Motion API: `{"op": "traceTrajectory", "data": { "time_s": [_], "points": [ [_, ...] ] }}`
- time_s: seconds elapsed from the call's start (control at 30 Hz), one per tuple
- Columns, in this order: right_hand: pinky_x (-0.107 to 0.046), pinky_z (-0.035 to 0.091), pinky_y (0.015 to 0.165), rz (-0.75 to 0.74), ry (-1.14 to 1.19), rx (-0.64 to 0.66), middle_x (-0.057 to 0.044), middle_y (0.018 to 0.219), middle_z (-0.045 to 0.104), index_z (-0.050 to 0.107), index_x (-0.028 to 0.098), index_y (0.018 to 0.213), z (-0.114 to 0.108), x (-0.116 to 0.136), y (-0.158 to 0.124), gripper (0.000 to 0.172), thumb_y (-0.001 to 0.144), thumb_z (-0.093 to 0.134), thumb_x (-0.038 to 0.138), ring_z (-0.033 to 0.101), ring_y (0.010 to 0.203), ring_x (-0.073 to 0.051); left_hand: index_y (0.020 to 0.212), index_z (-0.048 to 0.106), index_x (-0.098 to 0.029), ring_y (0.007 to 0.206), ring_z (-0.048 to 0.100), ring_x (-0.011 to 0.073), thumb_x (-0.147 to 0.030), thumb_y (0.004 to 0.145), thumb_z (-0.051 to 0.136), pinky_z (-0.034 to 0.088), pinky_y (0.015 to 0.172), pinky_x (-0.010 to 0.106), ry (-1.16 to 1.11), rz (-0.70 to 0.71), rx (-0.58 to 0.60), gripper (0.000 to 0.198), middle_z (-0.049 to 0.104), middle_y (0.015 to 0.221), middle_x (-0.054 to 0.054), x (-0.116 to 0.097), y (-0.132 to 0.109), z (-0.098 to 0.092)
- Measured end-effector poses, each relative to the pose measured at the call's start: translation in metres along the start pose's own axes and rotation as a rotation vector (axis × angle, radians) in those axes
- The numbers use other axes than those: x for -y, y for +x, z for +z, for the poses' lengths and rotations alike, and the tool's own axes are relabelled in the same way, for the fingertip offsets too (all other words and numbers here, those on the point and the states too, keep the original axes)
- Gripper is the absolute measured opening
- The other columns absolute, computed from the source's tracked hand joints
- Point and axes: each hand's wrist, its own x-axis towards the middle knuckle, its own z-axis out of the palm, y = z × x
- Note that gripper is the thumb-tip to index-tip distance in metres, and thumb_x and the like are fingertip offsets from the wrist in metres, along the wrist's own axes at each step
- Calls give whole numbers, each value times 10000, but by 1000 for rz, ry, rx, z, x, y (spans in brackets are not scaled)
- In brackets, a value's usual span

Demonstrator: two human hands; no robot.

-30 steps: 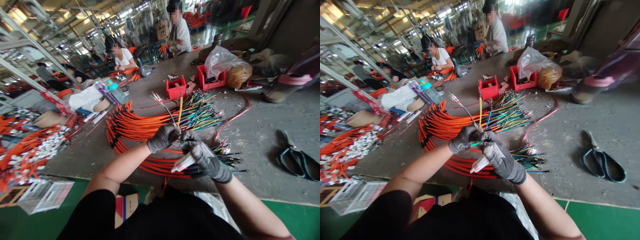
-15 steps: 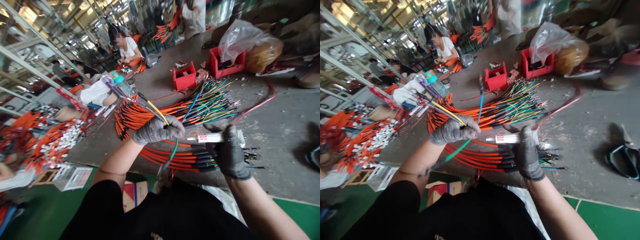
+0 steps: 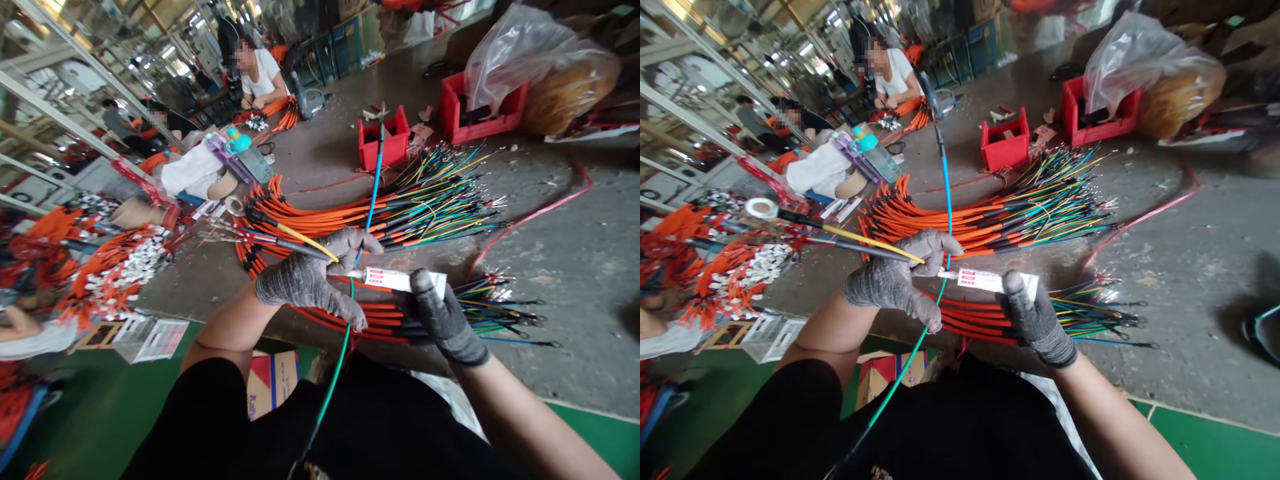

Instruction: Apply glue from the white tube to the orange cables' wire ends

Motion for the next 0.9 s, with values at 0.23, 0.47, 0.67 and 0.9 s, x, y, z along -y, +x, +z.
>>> {"op": "traceTrajectory", "data": {
  "time_s": [0.23, 0.47, 0.67, 0.9],
  "points": [
    [-326, 386, 445, -37, -83, -129, -10, 549, 504, 528, 253, 649, -8, 4, -1, 572, 970, 517, 727, 451, 493, -165, 1231, 619, -189, 553, 262, 64, -638, 631, 938, 305, 546, 248, -24, 25, -30, 815, 356, 696, -108, 2, 1, -2],
    [-296, 320, 451, -244, -131, -9, 7, 514, 476, 483, 236, 618, -6, 18, 1, 596, 1064, 395, 622, 430, 473, -140, 1151, 622, -210, 561, 281, 58, -566, 665, 953, 346, 578, 231, -58, 61, -68, 687, 362, 698, -105, 1, -4, -1],
    [-301, 333, 475, -390, -273, -21, 6, 531, 495, 476, 232, 618, -6, 25, 5, 575, 1084, 374, 552, 442, 474, -136, 1079, 575, -201, 528, 294, 62, -956, 554, 728, 274, 449, 224, -269, 4, -69, 933, 418, 690, -80, 9, -1, -4],
    [-332, 385, 561, -595, -523, -71, -58, 727, 659, 595, 226, 788, -18, 26, 6, 438, 1105, 331, 373, 590, 631, -196, 869, 650, -183, 879, 668, 169, -613, 949, 652, 575, 863, 316, 206, 160, -355, 438, 670, 896, 31, 6, 31, -6]
  ]
}}
